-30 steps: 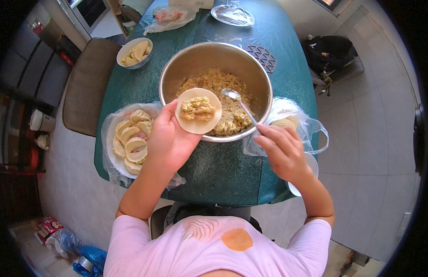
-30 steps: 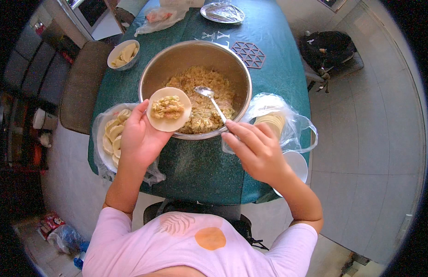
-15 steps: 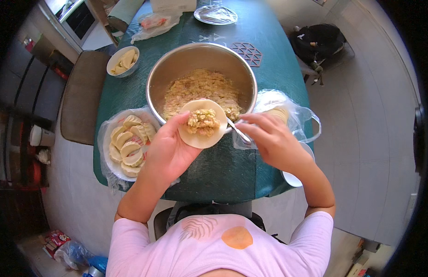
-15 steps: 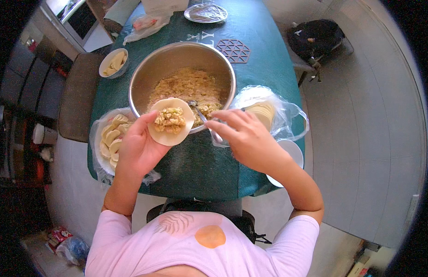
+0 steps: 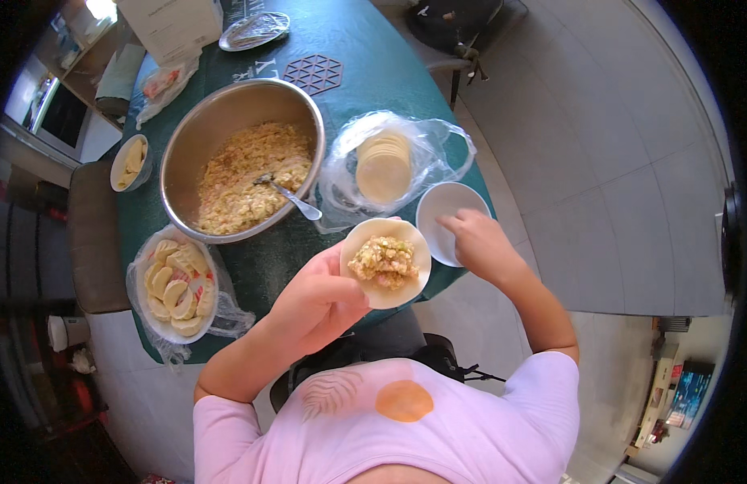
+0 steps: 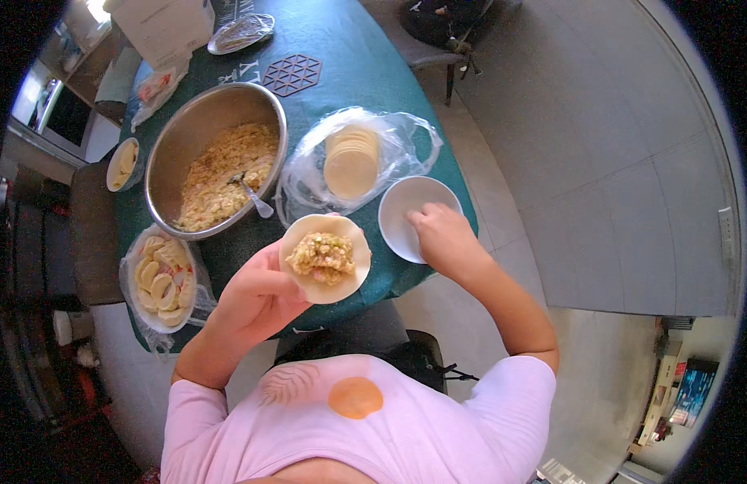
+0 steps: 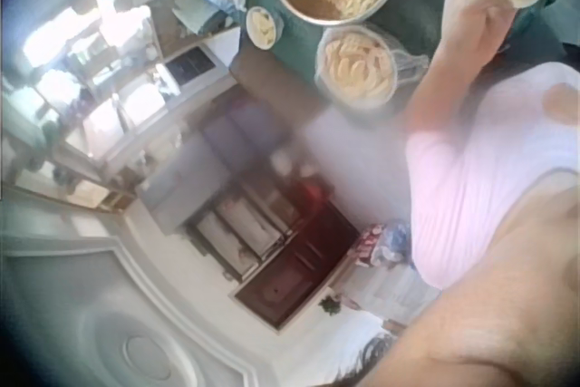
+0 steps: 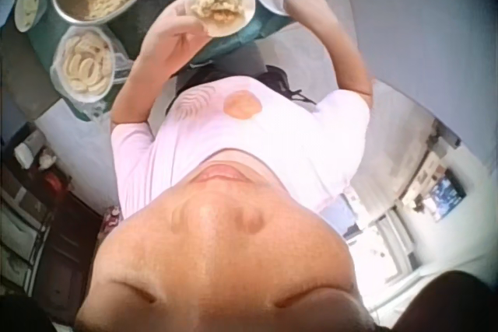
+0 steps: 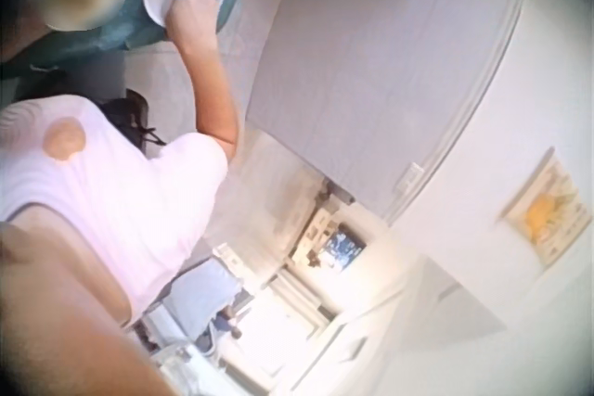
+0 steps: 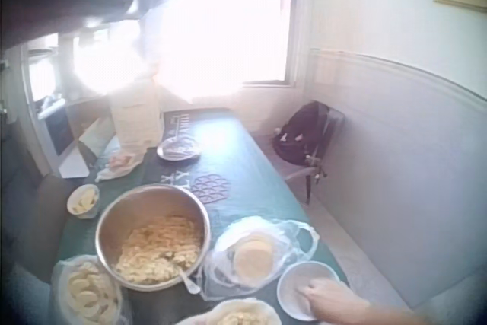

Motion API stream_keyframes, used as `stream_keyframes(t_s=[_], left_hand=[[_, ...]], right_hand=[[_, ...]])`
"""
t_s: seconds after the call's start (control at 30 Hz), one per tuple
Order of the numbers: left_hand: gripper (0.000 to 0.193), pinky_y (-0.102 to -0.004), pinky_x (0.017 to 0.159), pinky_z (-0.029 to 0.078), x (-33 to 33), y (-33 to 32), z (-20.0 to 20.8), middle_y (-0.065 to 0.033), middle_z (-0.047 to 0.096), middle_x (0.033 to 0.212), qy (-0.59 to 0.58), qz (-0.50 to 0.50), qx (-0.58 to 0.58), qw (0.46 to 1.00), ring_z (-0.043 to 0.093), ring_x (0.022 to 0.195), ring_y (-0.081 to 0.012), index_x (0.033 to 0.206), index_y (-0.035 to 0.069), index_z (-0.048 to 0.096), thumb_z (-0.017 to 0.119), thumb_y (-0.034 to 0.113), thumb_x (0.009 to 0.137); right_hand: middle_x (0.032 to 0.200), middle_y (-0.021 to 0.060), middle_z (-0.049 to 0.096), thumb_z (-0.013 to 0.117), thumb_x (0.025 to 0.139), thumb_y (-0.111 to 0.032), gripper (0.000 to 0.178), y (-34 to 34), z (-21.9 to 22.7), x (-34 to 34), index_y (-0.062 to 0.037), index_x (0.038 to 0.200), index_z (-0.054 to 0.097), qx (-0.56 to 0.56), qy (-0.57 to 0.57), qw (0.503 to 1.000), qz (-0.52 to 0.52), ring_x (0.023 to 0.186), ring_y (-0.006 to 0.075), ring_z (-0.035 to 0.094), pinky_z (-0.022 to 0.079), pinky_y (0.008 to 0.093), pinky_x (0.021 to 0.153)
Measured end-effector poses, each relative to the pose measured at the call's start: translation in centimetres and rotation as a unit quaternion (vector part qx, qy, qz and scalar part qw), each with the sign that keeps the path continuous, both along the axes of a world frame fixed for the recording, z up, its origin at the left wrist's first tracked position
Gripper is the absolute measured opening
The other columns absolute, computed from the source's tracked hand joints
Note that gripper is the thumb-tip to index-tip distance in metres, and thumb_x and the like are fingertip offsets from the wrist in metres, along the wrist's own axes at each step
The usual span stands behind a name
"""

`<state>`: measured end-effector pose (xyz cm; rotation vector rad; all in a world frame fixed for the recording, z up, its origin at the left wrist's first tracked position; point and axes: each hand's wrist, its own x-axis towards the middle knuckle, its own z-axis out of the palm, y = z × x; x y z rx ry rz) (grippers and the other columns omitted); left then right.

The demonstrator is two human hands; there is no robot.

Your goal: The person sits at a table and assembles dumplings by hand. They place a spoonful of filling onto a round wrapper, fold the edges to seal the filling inside, and place the finished dumpling on a plate. The process is repeated for multiple dumplings.

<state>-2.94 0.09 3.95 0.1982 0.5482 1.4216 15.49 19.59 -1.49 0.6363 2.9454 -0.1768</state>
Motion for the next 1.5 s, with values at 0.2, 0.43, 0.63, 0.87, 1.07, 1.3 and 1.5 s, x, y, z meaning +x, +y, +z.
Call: stream_keyframes(t_s=[0.2,0.43,0.63,0.87,1.07,1.3,1.5], left_hand=[[0.069,-0.0379,0.106,0.036,1.3,2.3,-2.2,-0.0161,0.050,0.130,-0.015,-0.041,0.006,0.999,0.049,0.122,-0.0253,0.133,-0.003,0.037,0.050,-0.013,0.066],[0.065,-0.0366,0.106,0.036,3.4,3.9,-1.8,-0.0126,0.051,0.124,-0.036,-0.107,0.003,0.994,0.050,0.120,-0.0233,0.129,-0.003,0.040,0.043,-0.015,0.066],[0.066,-0.0365,0.105,0.036,3.3,4.0,-1.8,-0.0120,0.051,0.126,-0.014,-0.086,0.017,0.996,0.049,0.121,-0.0220,0.132,-0.002,0.039,0.043,-0.014,0.067],[0.066,-0.0363,0.105,0.037,2.9,4.2,-1.4,-0.0130,0.052,0.125,-0.023,-0.047,0.029,0.998,0.051,0.119,-0.0234,0.132,-0.004,0.038,0.047,-0.012,0.067],[0.063,-0.0372,0.103,0.039,2.4,4.3,-2.0,-0.0152,0.052,0.124,-0.060,-0.026,0.032,0.997,0.052,0.118,-0.0251,0.130,-0.005,0.039,0.051,-0.010,0.068],[0.057,-0.0422,0.107,0.033,2.3,4.5,-1.6,-0.0213,0.046,0.132,-0.052,0.015,0.012,0.998,0.046,0.123,-0.0294,0.133,-0.010,0.032,0.045,0.008,0.081],[0.056,-0.0444,0.109,0.030,2.0,4.5,-2.0,-0.0237,0.044,0.134,-0.111,0.023,0.009,0.994,0.045,0.125,-0.0315,0.133,-0.011,0.031,0.041,0.014,0.084]], right_hand=[[0.077,0.0104,0.055,0.055,0.069,0.010,0.042,0.0,2.7,1.2,-0.0131,0.101,0.069,-0.112,0.200,0.973,-0.037,0.078,0.0260,0.058,0.049,0.0369,0.071],[0.111,0.0108,0.053,0.061,0.063,0.009,0.045,-1.8,8.3,0.3,-0.0149,0.100,0.069,-0.104,0.295,0.940,0.138,0.108,0.0303,0.051,0.044,0.0400,0.086],[0.124,0.0130,0.051,0.051,0.059,0.020,0.059,-0.6,8.8,1.4,-0.0153,0.103,0.070,-0.071,0.287,0.947,0.122,0.117,0.0331,0.048,0.041,0.0406,0.094],[0.122,0.0140,0.053,0.059,0.060,0.012,0.051,-0.9,7.8,1.5,-0.0126,0.104,0.067,-0.068,0.296,0.946,0.116,0.116,0.0349,0.050,0.041,0.0430,0.092],[0.121,0.0142,0.055,0.045,0.063,0.021,0.056,-1.4,7.8,1.8,-0.0099,0.104,0.068,-0.115,0.332,0.933,0.081,0.114,0.0334,0.052,0.044,0.0383,0.091],[0.119,0.0150,0.054,0.052,0.060,0.018,0.054,-0.7,6.9,2.8,-0.0068,0.106,0.063,-0.188,0.363,0.904,0.130,0.113,0.0345,0.052,0.044,0.0421,0.092],[0.119,0.0144,0.054,0.050,0.061,0.019,0.050,-1.0,6.3,1.9,-0.0065,0.101,0.064,-0.102,0.342,0.926,0.127,0.113,0.0351,0.052,0.047,0.0383,0.087]])
